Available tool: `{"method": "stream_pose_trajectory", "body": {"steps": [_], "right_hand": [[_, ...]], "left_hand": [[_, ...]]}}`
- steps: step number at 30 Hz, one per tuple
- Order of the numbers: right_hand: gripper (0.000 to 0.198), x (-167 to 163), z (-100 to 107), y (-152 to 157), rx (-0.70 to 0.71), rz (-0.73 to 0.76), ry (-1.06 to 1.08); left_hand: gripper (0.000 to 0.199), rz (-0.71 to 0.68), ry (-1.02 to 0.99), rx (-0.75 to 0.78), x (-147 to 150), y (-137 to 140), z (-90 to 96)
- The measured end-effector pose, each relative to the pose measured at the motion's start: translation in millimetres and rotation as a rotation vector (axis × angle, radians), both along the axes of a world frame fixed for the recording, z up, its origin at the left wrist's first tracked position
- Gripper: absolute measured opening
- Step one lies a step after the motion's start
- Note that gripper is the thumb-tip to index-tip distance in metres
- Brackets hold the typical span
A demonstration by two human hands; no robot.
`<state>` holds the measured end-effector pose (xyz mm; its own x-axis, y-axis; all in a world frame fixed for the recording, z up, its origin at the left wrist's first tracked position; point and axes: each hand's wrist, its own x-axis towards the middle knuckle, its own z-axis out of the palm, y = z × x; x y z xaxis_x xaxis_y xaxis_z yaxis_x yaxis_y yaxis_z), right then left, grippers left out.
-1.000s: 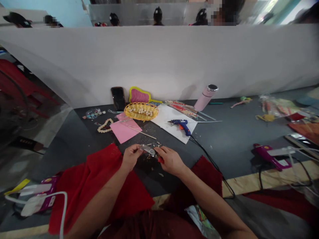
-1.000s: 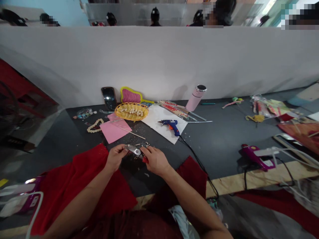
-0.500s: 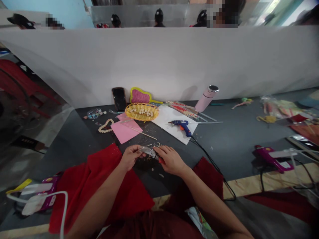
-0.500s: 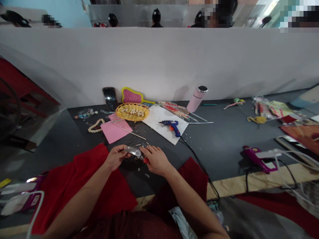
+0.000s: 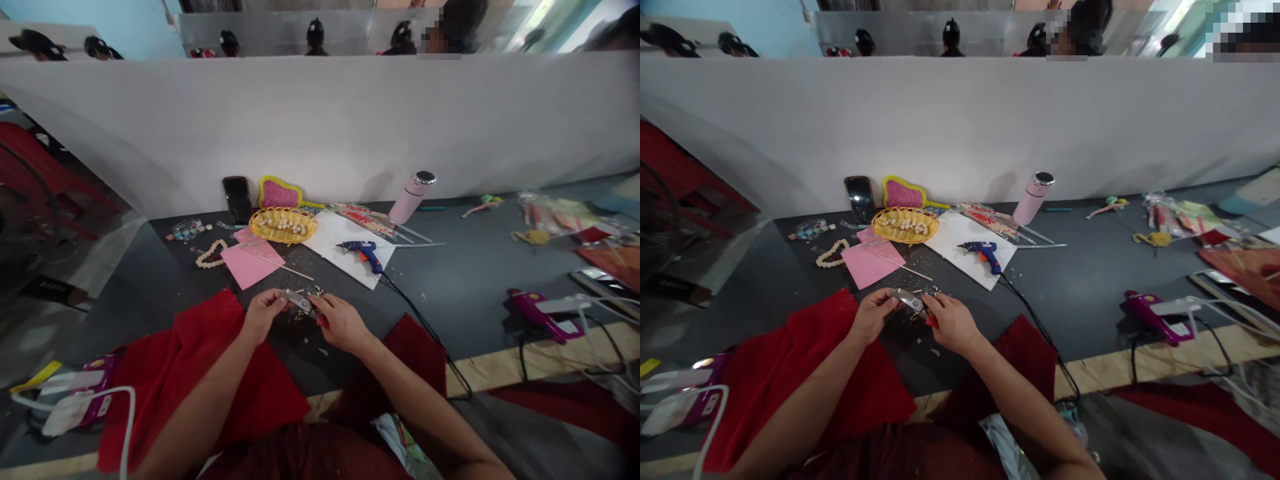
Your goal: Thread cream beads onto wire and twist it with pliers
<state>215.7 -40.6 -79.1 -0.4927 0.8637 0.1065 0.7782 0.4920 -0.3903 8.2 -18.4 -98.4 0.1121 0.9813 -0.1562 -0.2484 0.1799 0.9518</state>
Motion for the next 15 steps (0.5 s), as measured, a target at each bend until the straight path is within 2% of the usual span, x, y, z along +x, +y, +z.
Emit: {"method": "stream_pose_trajectory", "body": {"steps": [6, 15], "right_hand": [[0.057, -1.8, 4.8, 1.2, -0.004, -0.005, -0.088], [0.057, 0.8, 8.1, 1.6, -0.025, 0.019, -0.101]], "left_hand": [[0.017, 0.093, 0.131, 0.069, 0.2, -0.2, -1.0], [0.018, 0.078, 0.163, 0.084, -2.6, 0.9, -4.0]]}}
